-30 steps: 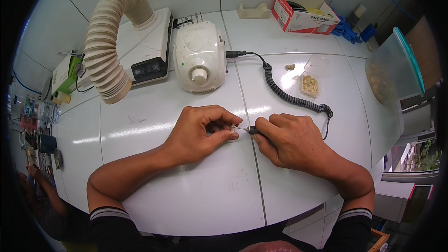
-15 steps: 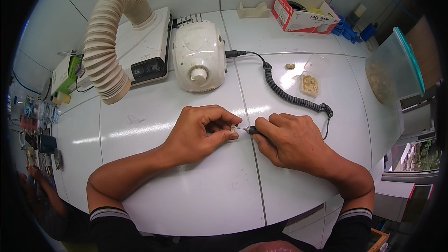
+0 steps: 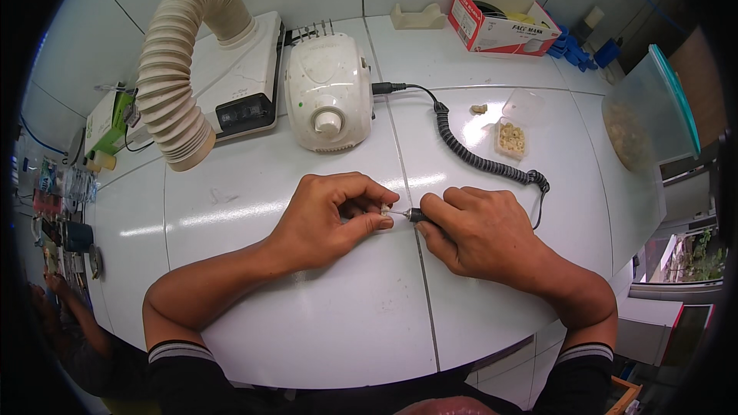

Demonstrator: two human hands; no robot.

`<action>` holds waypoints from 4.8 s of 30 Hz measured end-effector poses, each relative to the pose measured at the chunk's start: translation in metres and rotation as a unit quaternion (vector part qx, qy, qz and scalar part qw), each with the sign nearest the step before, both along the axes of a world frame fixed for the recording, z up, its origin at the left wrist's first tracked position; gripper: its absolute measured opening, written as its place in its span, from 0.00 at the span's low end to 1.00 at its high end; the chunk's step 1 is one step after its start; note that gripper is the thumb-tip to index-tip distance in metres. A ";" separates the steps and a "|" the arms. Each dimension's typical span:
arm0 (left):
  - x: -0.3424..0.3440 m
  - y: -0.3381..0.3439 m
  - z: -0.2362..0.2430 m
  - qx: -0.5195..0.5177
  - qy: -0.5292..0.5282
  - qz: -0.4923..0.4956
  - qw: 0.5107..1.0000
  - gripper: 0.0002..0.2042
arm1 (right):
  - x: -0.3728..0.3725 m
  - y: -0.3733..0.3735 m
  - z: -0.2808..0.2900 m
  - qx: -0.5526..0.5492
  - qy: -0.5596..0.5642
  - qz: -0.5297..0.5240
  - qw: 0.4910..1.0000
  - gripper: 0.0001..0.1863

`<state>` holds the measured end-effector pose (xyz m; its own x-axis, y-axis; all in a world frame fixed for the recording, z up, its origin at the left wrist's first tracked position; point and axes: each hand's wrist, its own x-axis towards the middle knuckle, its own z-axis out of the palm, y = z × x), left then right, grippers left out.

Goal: The person uses a handheld rotary tool to polish a small dental prosthetic piece at a laboratory bench.

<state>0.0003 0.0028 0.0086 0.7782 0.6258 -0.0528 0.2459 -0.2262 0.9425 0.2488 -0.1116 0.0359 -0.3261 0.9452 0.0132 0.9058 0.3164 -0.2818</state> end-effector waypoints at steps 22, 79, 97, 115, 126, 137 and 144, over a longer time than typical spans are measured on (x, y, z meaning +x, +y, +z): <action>0.000 0.000 0.002 -0.003 0.015 0.001 1.000 0.13 | -0.001 0.000 0.002 -0.009 0.000 -0.006 1.000 0.12; 0.001 -0.001 0.003 -0.004 0.011 0.009 1.000 0.12 | 0.000 0.000 0.000 -0.005 0.002 -0.005 1.000 0.12; 0.000 -0.001 0.003 -0.001 0.012 0.012 1.000 0.11 | 0.000 0.001 0.002 -0.011 0.006 -0.005 1.000 0.12; 0.000 -0.001 0.004 0.001 0.003 0.007 1.000 0.11 | 0.001 0.001 0.001 -0.003 0.002 0.007 1.000 0.12; 0.000 -0.002 0.003 -0.003 0.002 0.004 1.000 0.12 | 0.001 0.001 0.003 -0.009 0.002 0.008 1.000 0.12; -0.002 -0.004 -0.007 0.061 -0.053 0.002 0.997 0.13 | 0.010 0.006 0.001 -0.022 0.080 -0.014 0.996 0.12; -0.002 -0.004 -0.009 0.063 -0.062 0.015 0.996 0.14 | 0.022 0.013 0.007 -0.078 0.151 0.000 0.986 0.11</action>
